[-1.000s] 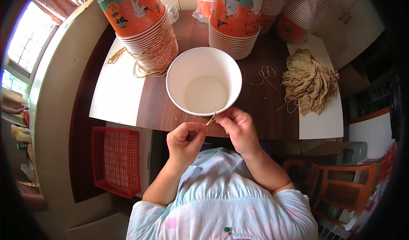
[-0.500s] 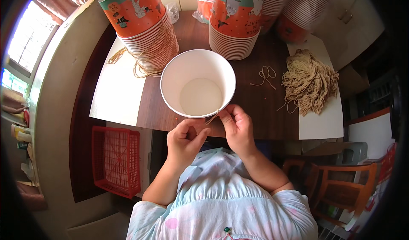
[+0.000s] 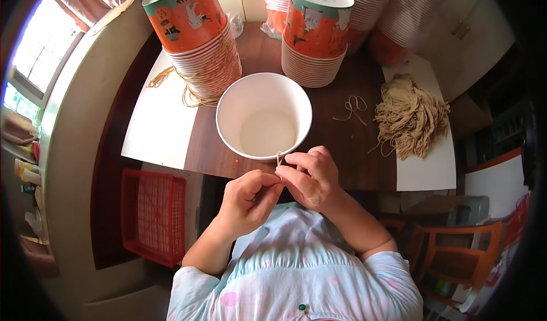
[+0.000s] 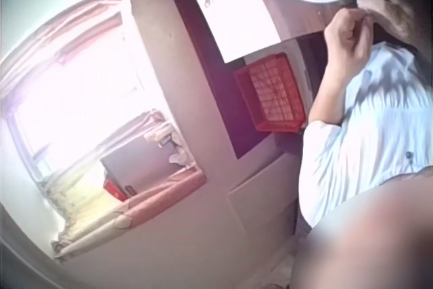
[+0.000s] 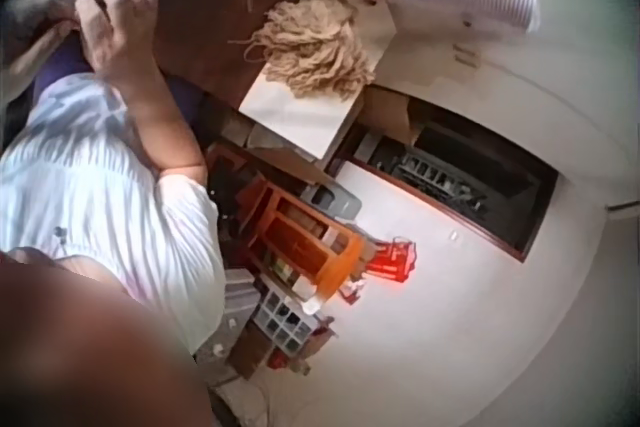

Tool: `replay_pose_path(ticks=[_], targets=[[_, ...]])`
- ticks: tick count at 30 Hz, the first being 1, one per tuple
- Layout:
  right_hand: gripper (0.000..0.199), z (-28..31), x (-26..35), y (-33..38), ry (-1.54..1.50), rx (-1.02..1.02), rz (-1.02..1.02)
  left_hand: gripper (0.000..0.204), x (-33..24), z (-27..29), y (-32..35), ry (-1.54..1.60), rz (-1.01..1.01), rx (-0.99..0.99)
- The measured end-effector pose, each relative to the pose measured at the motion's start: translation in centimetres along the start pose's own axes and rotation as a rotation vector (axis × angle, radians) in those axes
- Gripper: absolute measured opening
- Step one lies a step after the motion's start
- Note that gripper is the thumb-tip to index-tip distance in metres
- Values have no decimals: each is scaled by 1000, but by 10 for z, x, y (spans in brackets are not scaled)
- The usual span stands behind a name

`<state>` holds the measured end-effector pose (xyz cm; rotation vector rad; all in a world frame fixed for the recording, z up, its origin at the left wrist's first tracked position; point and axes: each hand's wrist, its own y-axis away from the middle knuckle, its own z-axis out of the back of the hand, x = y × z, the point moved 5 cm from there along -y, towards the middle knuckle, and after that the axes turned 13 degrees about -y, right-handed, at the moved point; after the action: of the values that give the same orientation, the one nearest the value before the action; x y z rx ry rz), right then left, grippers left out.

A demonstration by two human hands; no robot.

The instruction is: Tying thin strings onto large patterned paper cups at a workstation.

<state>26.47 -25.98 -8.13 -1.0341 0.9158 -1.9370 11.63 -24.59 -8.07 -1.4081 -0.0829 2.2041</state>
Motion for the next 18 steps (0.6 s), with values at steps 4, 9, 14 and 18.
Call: replay_pose_path(ticks=[4, 9, 14, 18], targets=[[32, 0, -3, -5, 20, -17, -23, 3, -11, 4, -1, 115, -6, 145], [29, 2, -12, -7, 63, -22, -56, 3, -19, 9, 2, 275, 34, 211], [29, 10, -17, -12, 41, 27, -42, 6, -19, 12, 5, 383, 111, 228], [24, 26, -26, -17, -14, 47, -52, 11, -16, 18, 2, 412, 177, 200]])
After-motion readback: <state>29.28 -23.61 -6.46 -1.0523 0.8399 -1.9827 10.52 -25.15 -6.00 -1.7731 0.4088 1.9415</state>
